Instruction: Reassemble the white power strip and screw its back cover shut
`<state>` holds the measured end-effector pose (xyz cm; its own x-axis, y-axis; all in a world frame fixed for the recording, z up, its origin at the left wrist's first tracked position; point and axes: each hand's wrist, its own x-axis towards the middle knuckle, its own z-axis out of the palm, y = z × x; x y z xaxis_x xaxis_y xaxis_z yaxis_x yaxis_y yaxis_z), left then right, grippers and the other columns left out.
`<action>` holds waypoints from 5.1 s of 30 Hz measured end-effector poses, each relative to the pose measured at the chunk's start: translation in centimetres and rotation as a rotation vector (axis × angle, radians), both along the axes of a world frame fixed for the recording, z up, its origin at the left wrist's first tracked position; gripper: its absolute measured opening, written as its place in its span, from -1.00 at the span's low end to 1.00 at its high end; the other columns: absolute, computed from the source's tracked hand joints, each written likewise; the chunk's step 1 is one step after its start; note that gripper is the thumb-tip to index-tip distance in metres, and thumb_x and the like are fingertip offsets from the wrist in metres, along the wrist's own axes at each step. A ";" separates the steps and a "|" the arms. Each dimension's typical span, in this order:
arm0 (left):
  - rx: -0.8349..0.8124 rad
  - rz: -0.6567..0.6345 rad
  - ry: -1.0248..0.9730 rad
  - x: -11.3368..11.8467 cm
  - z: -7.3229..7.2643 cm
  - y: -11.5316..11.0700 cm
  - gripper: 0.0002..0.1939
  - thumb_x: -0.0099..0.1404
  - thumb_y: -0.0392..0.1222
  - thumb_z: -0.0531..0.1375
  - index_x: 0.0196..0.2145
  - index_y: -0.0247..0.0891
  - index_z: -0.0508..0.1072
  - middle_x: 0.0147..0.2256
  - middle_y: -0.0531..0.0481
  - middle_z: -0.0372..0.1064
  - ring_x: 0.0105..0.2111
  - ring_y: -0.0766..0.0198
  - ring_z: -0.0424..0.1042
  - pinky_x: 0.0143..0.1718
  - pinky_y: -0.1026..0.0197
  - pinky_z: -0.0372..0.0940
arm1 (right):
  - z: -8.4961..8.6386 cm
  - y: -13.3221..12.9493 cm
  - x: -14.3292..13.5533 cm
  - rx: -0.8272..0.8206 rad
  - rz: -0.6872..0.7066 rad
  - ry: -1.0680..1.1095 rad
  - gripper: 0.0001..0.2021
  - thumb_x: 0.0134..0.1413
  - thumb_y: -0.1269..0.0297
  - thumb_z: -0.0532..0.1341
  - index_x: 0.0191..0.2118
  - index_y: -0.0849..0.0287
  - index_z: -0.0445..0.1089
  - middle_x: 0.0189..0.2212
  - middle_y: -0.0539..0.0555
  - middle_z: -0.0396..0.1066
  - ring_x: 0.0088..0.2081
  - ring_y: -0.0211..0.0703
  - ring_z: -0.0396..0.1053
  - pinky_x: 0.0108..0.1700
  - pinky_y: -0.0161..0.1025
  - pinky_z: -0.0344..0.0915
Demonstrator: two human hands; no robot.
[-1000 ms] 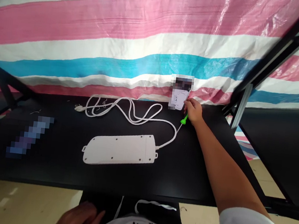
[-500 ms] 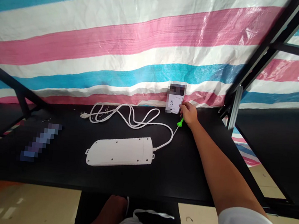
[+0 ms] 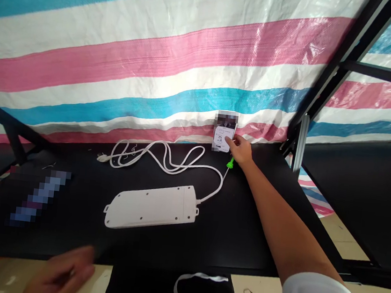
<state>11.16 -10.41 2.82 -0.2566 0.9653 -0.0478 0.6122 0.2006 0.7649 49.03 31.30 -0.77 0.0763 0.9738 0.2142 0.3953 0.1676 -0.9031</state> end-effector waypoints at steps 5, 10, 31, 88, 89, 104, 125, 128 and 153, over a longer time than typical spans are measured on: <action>0.197 0.625 0.027 -1.3 -1.2 6.5 -0.57 0.24 0.25 0.23 -0.24 -0.20 0.50 -0.39 0.04 0.36 -0.39 0.24 0.32 -0.34 0.23 0.22 | 0.9 0.0 -1.1 0.000 -0.127 -0.131 -0.42 0.02 -0.35 0.28 -0.25 0.16 0.59 -0.38 0.12 0.52 -0.31 -0.02 0.44 -0.19 -0.11 0.31; 0.146 0.536 -0.061 -2.1 -2.2 7.6 -0.51 0.20 0.29 0.25 -0.17 -0.19 0.51 -0.27 -0.01 0.46 -0.26 0.17 0.44 -0.23 0.23 0.33 | 1.0 0.0 -1.6 -0.028 -0.177 -0.187 -0.38 0.02 -0.37 0.26 -0.19 0.16 0.61 -0.35 0.16 0.55 -0.28 0.04 0.46 -0.18 -0.09 0.30; 0.044 0.340 0.141 -3.4 -2.2 8.6 -0.50 0.27 0.32 0.18 -0.19 -0.16 0.57 -0.31 0.03 0.53 -0.30 0.17 0.47 -0.33 0.27 0.32 | -1.1 0.8 -0.3 -0.022 -0.002 0.016 -0.61 0.08 -0.12 0.22 -0.21 0.11 0.52 -0.47 0.02 0.50 -0.46 -0.08 0.40 -0.29 -0.11 0.37; 0.069 0.327 0.181 -3.0 -1.9 8.8 -0.51 0.29 0.29 0.15 -0.19 -0.19 0.56 -0.25 -0.02 0.55 -0.26 0.13 0.50 -0.28 0.24 0.34 | -0.8 0.5 -0.6 -0.023 -0.006 -0.082 -0.68 0.12 -0.05 0.18 -0.31 0.11 0.48 -0.55 0.01 0.44 -0.48 -0.09 0.38 -0.26 -0.11 0.32; 0.070 0.326 0.175 -3.0 -1.9 8.7 -0.50 0.29 0.30 0.15 -0.19 -0.19 0.56 -0.25 -0.02 0.55 -0.26 0.13 0.50 -0.28 0.24 0.35 | -0.8 0.5 -0.6 -0.021 -0.007 -0.082 -0.67 0.12 -0.05 0.18 -0.31 0.11 0.48 -0.55 0.01 0.44 -0.47 -0.08 0.39 -0.25 -0.11 0.32; 0.031 0.351 0.166 -3.4 -2.0 8.7 -0.45 0.25 0.36 0.15 -0.17 -0.18 0.56 -0.22 -0.02 0.55 -0.22 0.10 0.51 -0.27 0.23 0.37 | -1.0 0.6 -0.6 -0.013 0.000 -0.090 -0.63 0.18 -0.07 0.14 -0.32 0.12 0.50 -0.58 0.01 0.41 -0.47 -0.08 0.39 -0.29 -0.15 0.28; 0.047 0.329 0.198 -3.2 -2.2 8.6 -0.55 0.32 0.28 0.14 -0.18 -0.14 0.55 -0.26 0.04 0.54 -0.27 0.19 0.48 -0.26 0.28 0.33 | -1.1 0.5 -0.4 -0.023 -0.003 -0.111 -0.61 0.11 -0.08 0.25 -0.19 0.17 0.55 -0.49 0.04 0.48 -0.47 -0.08 0.40 -0.24 -0.08 0.37; 0.048 0.331 0.192 -3.2 -2.2 8.6 -0.54 0.32 0.29 0.14 -0.18 -0.15 0.55 -0.27 0.04 0.53 -0.29 0.19 0.48 -0.27 0.28 0.33 | -1.0 0.6 -0.4 -0.035 -0.015 -0.120 -0.62 0.03 -0.02 0.30 -0.16 0.16 0.56 -0.36 0.08 0.55 -0.38 -0.04 0.45 -0.18 -0.06 0.38; 0.033 0.342 0.200 -3.1 -2.0 8.9 -0.58 0.30 0.27 0.14 -0.18 -0.07 0.56 -0.24 0.09 0.55 -0.21 0.16 0.50 -0.24 0.26 0.33 | -0.8 0.2 -0.6 0.003 -0.043 -0.219 -0.55 0.05 -0.17 0.27 -0.18 0.14 0.52 -0.28 0.12 0.55 -0.28 0.00 0.46 -0.12 -0.06 0.38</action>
